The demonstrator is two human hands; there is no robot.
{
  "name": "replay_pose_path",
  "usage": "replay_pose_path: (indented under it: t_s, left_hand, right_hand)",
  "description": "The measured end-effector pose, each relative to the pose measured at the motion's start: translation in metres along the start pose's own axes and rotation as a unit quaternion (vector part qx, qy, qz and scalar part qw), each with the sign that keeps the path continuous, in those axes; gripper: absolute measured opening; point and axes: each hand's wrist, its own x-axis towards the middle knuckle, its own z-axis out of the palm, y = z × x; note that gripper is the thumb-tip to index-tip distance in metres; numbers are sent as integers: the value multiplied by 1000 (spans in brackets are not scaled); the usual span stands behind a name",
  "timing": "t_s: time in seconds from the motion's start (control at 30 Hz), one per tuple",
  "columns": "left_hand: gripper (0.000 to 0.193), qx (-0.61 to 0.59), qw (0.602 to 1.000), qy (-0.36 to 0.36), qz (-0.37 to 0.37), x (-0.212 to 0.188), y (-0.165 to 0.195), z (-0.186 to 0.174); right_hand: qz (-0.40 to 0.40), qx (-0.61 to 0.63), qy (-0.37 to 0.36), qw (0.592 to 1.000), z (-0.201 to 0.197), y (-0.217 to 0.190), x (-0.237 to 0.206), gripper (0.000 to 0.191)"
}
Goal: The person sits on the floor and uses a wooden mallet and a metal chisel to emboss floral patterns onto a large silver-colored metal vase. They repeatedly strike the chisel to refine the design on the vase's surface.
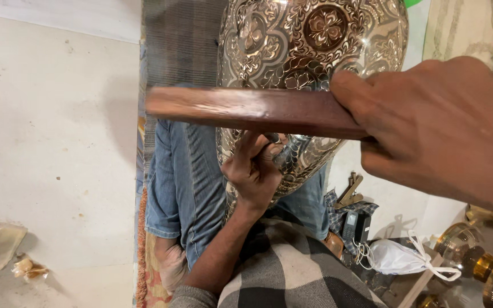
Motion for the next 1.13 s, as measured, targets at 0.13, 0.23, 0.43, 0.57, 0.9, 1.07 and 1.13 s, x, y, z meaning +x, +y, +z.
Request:
replay_pose_path:
  t_s: [0.13,0.23,0.43,0.57,0.9,1.07,1.13]
  left_hand:
    - [46,26,1000,-11,-2,-1,-2,-3]
    - [51,-7,999,-28,14,0,-4,-7]
    - [40,-29,999,-32,4,1,1,-4]
    - [41,-9,1000,-29,6,3,-1,-5]
    - [46,16,999,-47,18,0,-12,-9]
    - [45,-4,998,-57,10,3,-11,-8]
    - [49,-24,997,-64,19,4,-6,-11]
  right_hand:
    - [6,21,-45,999,6,0,3,35]
    - [4,43,3,999,11,5,1,39]
    - [19,52,-6,998,28,10,4,35]
    - [-10,141,46,989,38,12,4,34]
    - [34,144,23,989,34,11,-1,36]
    - [63,101,-38,992,46,15,3,35]
    - [44,135,11,990,54,21,-8,37]
